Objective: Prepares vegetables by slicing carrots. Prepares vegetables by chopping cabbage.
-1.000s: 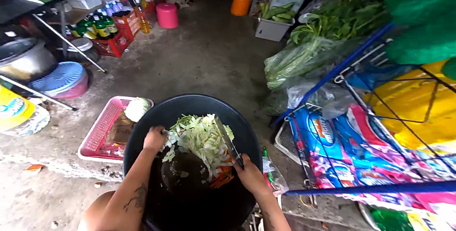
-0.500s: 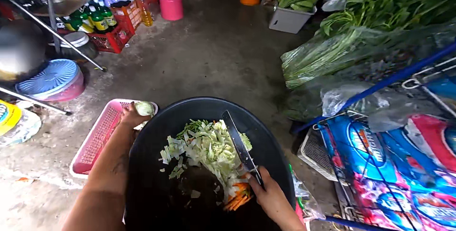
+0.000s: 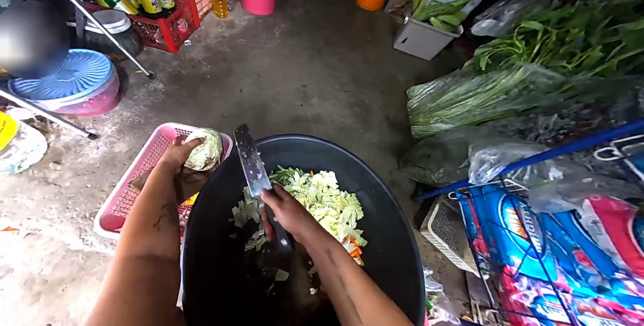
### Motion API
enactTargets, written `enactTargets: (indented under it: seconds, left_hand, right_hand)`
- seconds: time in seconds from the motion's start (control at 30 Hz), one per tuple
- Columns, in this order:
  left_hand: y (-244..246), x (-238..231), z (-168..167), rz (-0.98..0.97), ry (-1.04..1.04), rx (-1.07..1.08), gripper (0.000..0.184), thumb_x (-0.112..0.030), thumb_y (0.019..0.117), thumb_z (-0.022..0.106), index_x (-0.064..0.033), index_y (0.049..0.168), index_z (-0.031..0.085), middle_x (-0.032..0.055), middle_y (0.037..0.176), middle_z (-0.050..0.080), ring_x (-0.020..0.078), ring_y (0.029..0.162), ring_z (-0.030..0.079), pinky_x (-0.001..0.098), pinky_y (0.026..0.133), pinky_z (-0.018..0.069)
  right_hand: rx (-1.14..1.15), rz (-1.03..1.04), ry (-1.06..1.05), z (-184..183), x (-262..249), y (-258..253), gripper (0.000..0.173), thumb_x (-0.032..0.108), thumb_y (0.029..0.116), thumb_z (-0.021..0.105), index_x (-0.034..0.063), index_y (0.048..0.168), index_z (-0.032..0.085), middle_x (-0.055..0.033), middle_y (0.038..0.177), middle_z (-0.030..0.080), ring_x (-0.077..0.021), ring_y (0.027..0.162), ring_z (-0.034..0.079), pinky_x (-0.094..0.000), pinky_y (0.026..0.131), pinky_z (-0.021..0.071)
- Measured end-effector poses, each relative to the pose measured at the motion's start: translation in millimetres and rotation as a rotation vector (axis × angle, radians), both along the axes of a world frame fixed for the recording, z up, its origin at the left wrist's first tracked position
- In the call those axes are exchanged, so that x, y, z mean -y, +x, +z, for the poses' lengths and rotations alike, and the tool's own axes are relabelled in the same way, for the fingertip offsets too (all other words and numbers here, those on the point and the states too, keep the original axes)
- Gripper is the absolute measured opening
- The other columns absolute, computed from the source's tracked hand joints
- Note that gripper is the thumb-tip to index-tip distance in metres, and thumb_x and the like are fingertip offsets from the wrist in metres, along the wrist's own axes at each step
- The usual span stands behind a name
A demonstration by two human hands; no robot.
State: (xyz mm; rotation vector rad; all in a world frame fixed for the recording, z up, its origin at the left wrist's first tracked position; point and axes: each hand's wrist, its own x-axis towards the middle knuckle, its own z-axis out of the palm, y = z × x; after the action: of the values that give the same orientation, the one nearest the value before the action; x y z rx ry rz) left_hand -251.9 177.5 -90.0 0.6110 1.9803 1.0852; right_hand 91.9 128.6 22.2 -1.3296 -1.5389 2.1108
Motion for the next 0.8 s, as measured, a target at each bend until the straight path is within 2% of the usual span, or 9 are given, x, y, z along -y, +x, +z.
enactTargets:
  seconds: [0.1,0.27,0.37,0.47,0.57,0.63,0.67,0.73,0.8]
  left_hand:
    - [0,5,1,0.004,0.044,0.083,0.073,-0.054,0.0986,0.063,-0.0115,0.154,0.04,0.0243,0.138,0.059,0.038,0.123,0.06,0.0578,0.101,0.0499]
    - [-12,2,-14,0.048,0.076,0.143,0.074,-0.062,0.0931,0.065,-0.0164,0.149,0.049,0.0191,0.135,0.062,0.0341,0.117,0.064,0.0553,0.096,0.0526]
    - [-1,11,9,0.119,0.139,0.285,0.063,-0.053,0.1007,0.058,-0.0164,0.151,0.046,0.0177,0.135,0.062,0.0313,0.119,0.063,0.0538,0.099,0.0526]
    - [9,25,30,0.157,0.296,0.416,0.057,-0.055,0.1034,0.05,-0.0121,0.141,0.053,0.011,0.119,0.067,0.0217,0.102,0.068,0.0422,0.086,0.0581]
    - [18,49,58,0.039,0.505,0.464,0.053,-0.058,0.1061,0.038,-0.0192,0.14,0.051,0.0033,0.116,0.068,0.0162,0.1,0.069,0.037,0.085,0.0595]
    - [35,75,80,-0.004,0.598,0.51,0.053,-0.06,0.1061,0.03,-0.0229,0.137,0.051,0.0019,0.117,0.069,0.0177,0.103,0.07,0.0405,0.085,0.0601]
    - [45,91,89,0.004,0.62,0.55,0.055,-0.063,0.1049,0.029,-0.0251,0.137,0.052,0.0019,0.12,0.068,0.0196,0.106,0.069,0.0436,0.086,0.0594]
    - [66,121,106,0.058,0.616,0.62,0.061,-0.068,0.1026,0.024,-0.0268,0.138,0.051,0.0047,0.124,0.067,0.0252,0.11,0.067,0.0518,0.087,0.0585]
    - [92,148,119,0.114,0.579,0.672,0.065,-0.07,0.1017,0.023,-0.0254,0.139,0.051,0.0085,0.126,0.067,0.0301,0.111,0.067,0.0574,0.087,0.0583]
  right_hand:
    - [0.081,-0.045,-0.151,12,-25,-57,0.044,0.043,0.1136,0.034,0.006,0.136,0.044,-0.0056,0.074,0.053,-0.0146,0.051,0.056,-0.0289,0.05,0.0539]
    - [0.205,0.051,-0.172,6,-49,-94,0.042,0.042,0.1137,0.035,0.0043,0.127,0.048,-0.0042,0.075,0.05,-0.0127,0.053,0.053,-0.0263,0.051,0.0508]
    - [0.168,0.112,-0.117,9,-54,-89,0.04,0.042,0.1129,0.038,0.0055,0.126,0.047,-0.003,0.071,0.05,-0.0109,0.05,0.052,-0.0235,0.048,0.0495]
    - [0.132,0.179,-0.021,32,-44,-76,0.039,0.041,0.1126,0.039,0.0081,0.133,0.044,-0.0031,0.071,0.049,-0.011,0.05,0.052,-0.0232,0.047,0.0489]
    - [0.097,0.22,0.131,65,-18,-43,0.04,0.038,0.1128,0.04,0.009,0.14,0.043,-0.0051,0.073,0.052,-0.0123,0.049,0.054,-0.0248,0.047,0.0504]
    - [0.042,0.202,0.198,68,5,1,0.041,0.034,0.1132,0.041,0.0091,0.146,0.041,-0.0045,0.075,0.054,-0.012,0.051,0.055,-0.0261,0.049,0.0525]
    - [0.063,0.197,0.241,61,16,26,0.044,0.032,0.1128,0.043,0.0093,0.15,0.039,-0.0049,0.079,0.056,-0.0131,0.055,0.057,-0.0287,0.053,0.0543]
    - [0.206,0.216,0.352,29,39,79,0.047,0.034,0.1109,0.046,0.0077,0.149,0.042,-0.0105,0.092,0.062,-0.0192,0.071,0.063,-0.0379,0.067,0.0567]
    - [0.357,0.248,0.441,-18,64,127,0.05,0.039,0.1072,0.053,0.0066,0.146,0.052,-0.0194,0.115,0.069,-0.0303,0.103,0.069,-0.0523,0.093,0.0556]
